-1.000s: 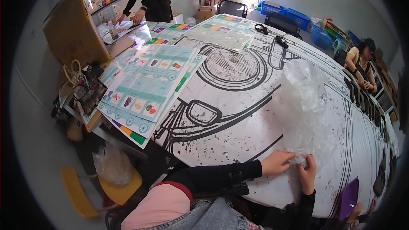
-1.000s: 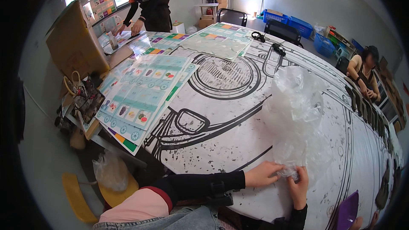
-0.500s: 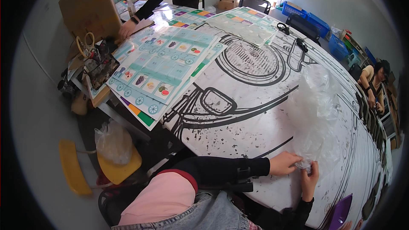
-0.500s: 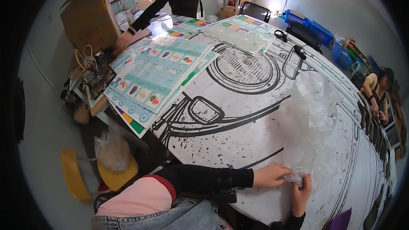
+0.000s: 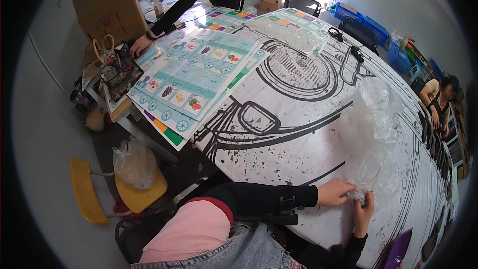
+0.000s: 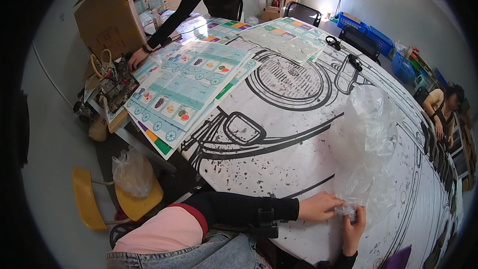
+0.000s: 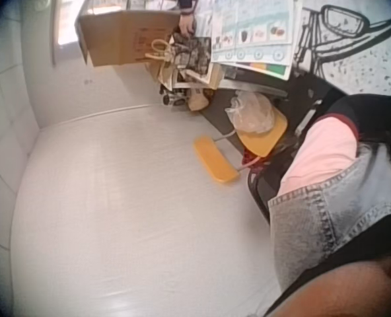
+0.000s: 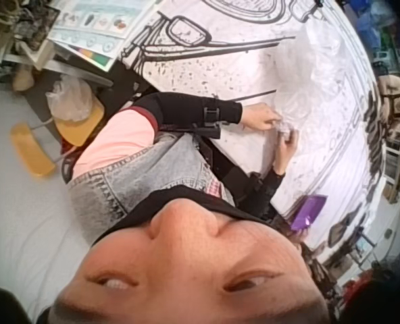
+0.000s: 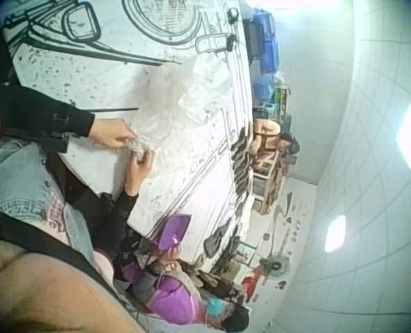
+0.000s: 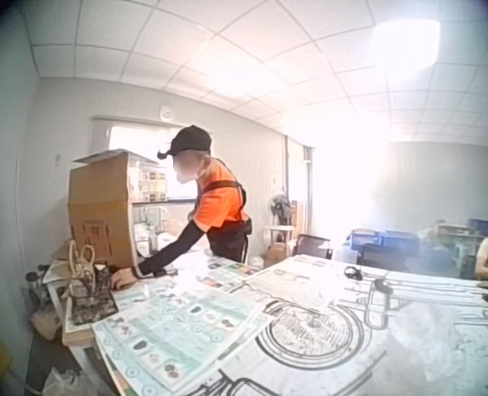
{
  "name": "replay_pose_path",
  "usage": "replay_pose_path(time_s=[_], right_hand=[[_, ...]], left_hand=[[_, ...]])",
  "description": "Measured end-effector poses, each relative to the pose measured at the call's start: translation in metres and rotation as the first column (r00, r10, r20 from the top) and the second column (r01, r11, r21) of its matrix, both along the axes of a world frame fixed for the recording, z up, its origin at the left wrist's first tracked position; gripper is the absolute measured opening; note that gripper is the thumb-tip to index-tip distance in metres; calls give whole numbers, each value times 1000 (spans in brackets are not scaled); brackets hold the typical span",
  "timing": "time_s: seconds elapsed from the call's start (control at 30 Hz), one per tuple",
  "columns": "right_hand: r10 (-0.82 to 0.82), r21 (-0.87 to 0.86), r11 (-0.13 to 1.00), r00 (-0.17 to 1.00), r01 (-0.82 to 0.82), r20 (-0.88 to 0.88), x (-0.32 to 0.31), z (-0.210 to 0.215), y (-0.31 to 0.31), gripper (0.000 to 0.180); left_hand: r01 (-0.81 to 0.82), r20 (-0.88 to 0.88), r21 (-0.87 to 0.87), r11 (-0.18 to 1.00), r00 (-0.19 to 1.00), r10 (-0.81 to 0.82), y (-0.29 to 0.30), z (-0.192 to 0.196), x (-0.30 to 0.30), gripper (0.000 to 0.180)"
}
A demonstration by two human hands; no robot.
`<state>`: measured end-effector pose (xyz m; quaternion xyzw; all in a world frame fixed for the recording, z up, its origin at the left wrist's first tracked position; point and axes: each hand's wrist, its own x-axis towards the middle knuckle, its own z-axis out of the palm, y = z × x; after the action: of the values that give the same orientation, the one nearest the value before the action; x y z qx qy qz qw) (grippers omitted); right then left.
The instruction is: Checking and packing shoe components into a plastic bag at a workstation.
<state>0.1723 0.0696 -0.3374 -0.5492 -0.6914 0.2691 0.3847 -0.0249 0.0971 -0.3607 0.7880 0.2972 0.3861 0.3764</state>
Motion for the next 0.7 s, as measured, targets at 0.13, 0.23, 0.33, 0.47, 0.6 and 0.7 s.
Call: replay_pose_path(time_s=[0.13,0.23,0.33,0.47,0.6,0.7], right_hand=[[12,49,999,999,-10,-32,1,-6,1,22],[14,49,999,1000,-13,-24,-2,-4,1,22],[9,47,999,999,-7,-35,0,-4,-1,21],[24,8,1000,999,-24,-42,1,-3,1,26],[27,57,998,1000,-26,-10,-1,-2,2,21],[35,11,999,999,-34,-11,2,-3,2,26]], left_hand=[[2,2,0,1000,1000,-2,0,2,-2,41],[11,-5,-7,1000,1000,-11,0,2,-3,41],[15,-2,-1,1000,1000,-15,0,2,-1,41],[-2,-5,2,1000,1000,2,0,3,-1,40],[-9,-1,14,1000,1000,9,1,0,0,40],[-12,6,31,999,1000,12,1,-1,0,41]])
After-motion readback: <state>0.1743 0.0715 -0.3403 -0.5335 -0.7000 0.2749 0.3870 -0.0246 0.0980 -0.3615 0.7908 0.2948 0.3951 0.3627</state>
